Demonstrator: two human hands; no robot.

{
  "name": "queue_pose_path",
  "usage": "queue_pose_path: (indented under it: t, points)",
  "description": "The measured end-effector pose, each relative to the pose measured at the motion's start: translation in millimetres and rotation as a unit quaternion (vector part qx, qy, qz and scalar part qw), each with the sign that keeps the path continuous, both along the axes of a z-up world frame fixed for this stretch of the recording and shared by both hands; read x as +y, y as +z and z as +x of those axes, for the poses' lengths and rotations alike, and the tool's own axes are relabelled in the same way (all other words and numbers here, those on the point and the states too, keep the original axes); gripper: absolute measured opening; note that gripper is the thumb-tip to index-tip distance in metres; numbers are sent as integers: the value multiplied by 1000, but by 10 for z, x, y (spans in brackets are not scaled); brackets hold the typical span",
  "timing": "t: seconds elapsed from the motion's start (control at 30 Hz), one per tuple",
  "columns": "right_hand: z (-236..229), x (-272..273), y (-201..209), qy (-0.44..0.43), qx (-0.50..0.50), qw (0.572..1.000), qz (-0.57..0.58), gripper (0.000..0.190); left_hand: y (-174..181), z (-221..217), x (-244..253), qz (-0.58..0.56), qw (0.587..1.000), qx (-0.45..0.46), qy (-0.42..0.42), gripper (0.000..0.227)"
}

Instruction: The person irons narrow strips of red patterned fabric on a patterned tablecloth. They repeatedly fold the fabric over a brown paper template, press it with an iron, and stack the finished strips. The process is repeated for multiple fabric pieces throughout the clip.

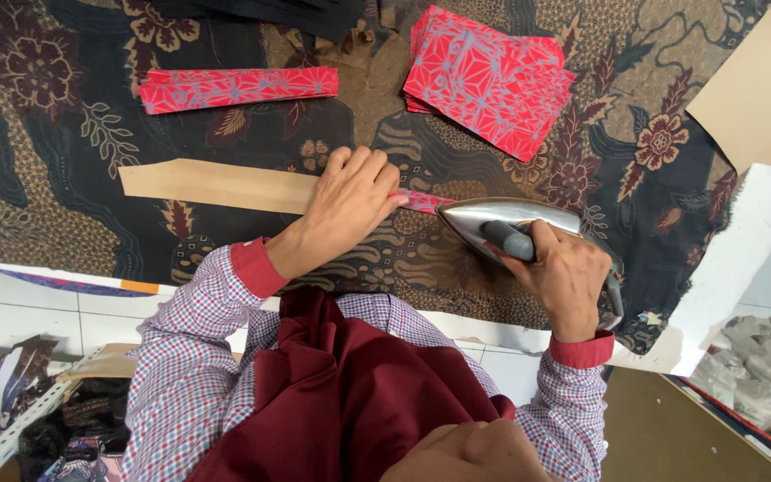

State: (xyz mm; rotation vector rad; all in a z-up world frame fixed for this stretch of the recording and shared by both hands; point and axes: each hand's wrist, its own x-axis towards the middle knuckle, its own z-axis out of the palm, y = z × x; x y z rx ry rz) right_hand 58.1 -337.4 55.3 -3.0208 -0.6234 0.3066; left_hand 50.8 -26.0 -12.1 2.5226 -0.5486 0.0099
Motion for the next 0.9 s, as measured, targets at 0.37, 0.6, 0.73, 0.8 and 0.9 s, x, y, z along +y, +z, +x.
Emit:
queue_pose_path:
  t: [0.37, 0.6, 0.73, 0.8, 0.9]
  points:
    - [-11, 10, 8, -4, -6, 1000, -6, 42, -50, 5, 232, -59, 997, 49, 12, 15]
    - [-17, -27, -32, -4, 0, 1000, -13, 42, -119, 34, 265, -71, 996, 56, 22, 15]
    - [-14, -24, -28, 0, -2, 1000, -17, 42, -145, 33, 266, -77, 995, 62, 26, 16]
    - [-9, -6, -16, 3, -4, 1000, -13, 42, -166, 36, 261, -75, 995, 62, 28, 16]
    - [13, 62, -2, -1, 0, 1000, -8, 41, -192, 41, 254, -75, 995, 55, 31, 16]
